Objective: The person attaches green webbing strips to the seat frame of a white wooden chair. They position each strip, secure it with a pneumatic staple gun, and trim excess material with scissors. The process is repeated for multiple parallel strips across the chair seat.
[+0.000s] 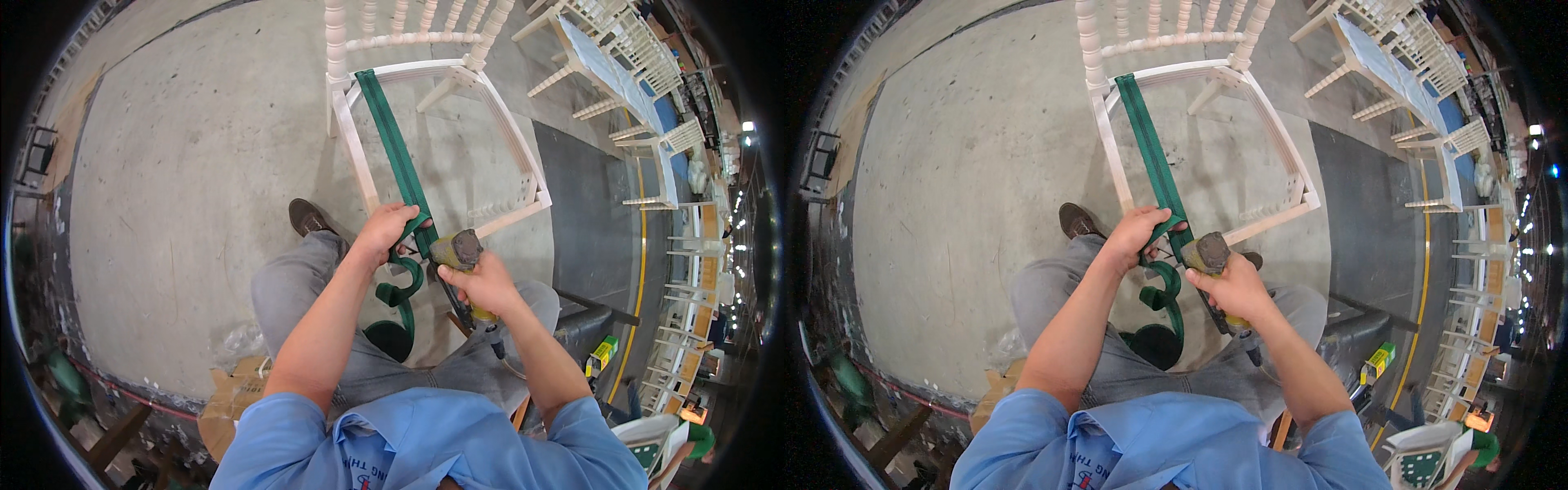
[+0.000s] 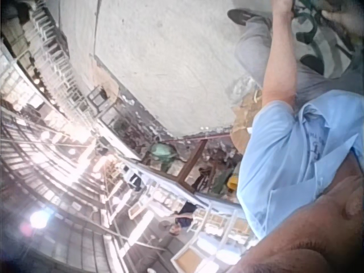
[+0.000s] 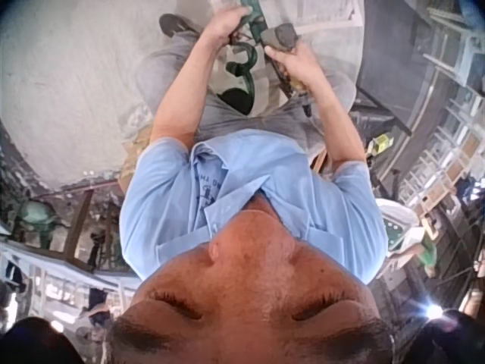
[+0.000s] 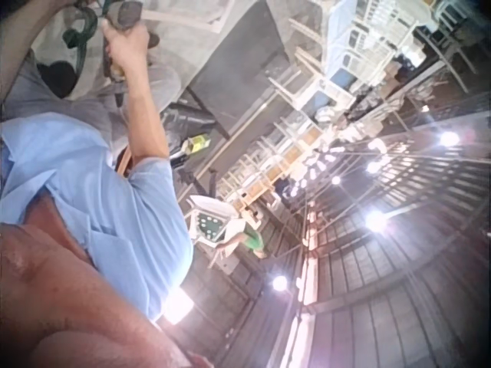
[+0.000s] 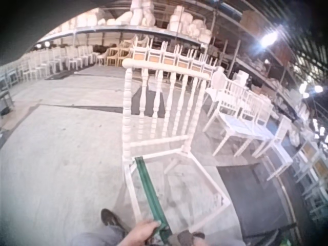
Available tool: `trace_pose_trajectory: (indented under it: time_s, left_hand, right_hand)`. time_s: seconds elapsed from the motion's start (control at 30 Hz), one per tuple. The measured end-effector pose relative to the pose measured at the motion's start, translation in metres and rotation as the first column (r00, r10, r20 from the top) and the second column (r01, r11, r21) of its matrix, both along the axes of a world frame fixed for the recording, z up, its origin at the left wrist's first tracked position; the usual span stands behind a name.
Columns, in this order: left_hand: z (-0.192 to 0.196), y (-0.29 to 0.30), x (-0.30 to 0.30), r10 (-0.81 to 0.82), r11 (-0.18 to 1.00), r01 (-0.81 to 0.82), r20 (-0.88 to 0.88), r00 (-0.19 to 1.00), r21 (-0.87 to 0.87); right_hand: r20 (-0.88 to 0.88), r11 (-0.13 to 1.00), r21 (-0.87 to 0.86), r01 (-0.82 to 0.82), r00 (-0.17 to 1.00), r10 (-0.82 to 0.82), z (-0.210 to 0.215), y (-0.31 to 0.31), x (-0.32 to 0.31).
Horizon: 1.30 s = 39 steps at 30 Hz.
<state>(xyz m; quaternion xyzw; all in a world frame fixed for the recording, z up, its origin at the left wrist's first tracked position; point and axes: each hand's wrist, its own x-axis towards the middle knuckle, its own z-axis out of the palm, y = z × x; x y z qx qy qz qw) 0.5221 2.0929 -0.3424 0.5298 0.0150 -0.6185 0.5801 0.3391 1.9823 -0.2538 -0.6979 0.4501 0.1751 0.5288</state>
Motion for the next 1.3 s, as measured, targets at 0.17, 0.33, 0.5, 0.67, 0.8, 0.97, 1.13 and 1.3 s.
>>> trace_pose_trajectory:
  time_s: [0.17, 0.33, 0.5, 0.67, 0.8, 0.97, 1.13, 1.3]
  left_hand:
    - [-0.002, 0.000, 0.002, -0.029, 0.999, 0.029, 0.013, 1.000, -0.030]
    - [0.003, 0.003, -0.004, -0.126, 0.989, 0.135, 0.125, 0.984, -0.063]
    - [-0.008, 0.020, -0.040, -0.283, 0.959, 0.157, 0.865, 0.415, 0.238]
    - [0.002, 0.016, -0.070, -0.335, 0.941, 0.088, 0.936, 0.108, 0.327]
    - [0.035, 0.006, -0.115, -0.281, 0.959, 0.003, 0.957, -0.073, 0.282]
    - [0.092, -0.005, -0.216, -0.390, 0.837, 0.478, 0.324, 0.862, -0.267]
    - [0.147, 0.008, -0.253, -0.368, 0.751, 0.302, 0.007, 0.930, -0.587]
    - [0.173, -0.006, -0.272, -0.438, 0.748, 0.388, 0.039, 0.898, -0.538]
  right_hand:
    - [0.031, 1.000, 0.010, 0.016, 0.999, -0.016, 0.006, -0.005, -0.006]
    - [0.300, 0.964, -0.005, 0.268, 0.919, -0.254, 0.069, -0.038, -0.077]
    - [0.433, 0.769, -0.151, 0.621, 0.741, -0.513, 0.134, -0.083, -0.197]
    - [0.488, 0.547, 0.018, 0.837, 0.470, -0.735, 0.143, -0.074, -0.323]
    - [0.481, 0.503, 0.382, 0.775, 0.299, -0.824, 0.110, -0.044, -0.361]
    - [0.475, 0.543, 0.653, 0.528, 0.272, -0.837, 0.072, -0.026, -0.281]
    - [0.575, 0.611, 0.792, 0.007, 0.326, -0.750, 0.077, -0.029, -0.235]
    - [0.617, 0.566, 0.784, -0.256, 0.225, -0.754, 0.031, -0.037, -0.250]
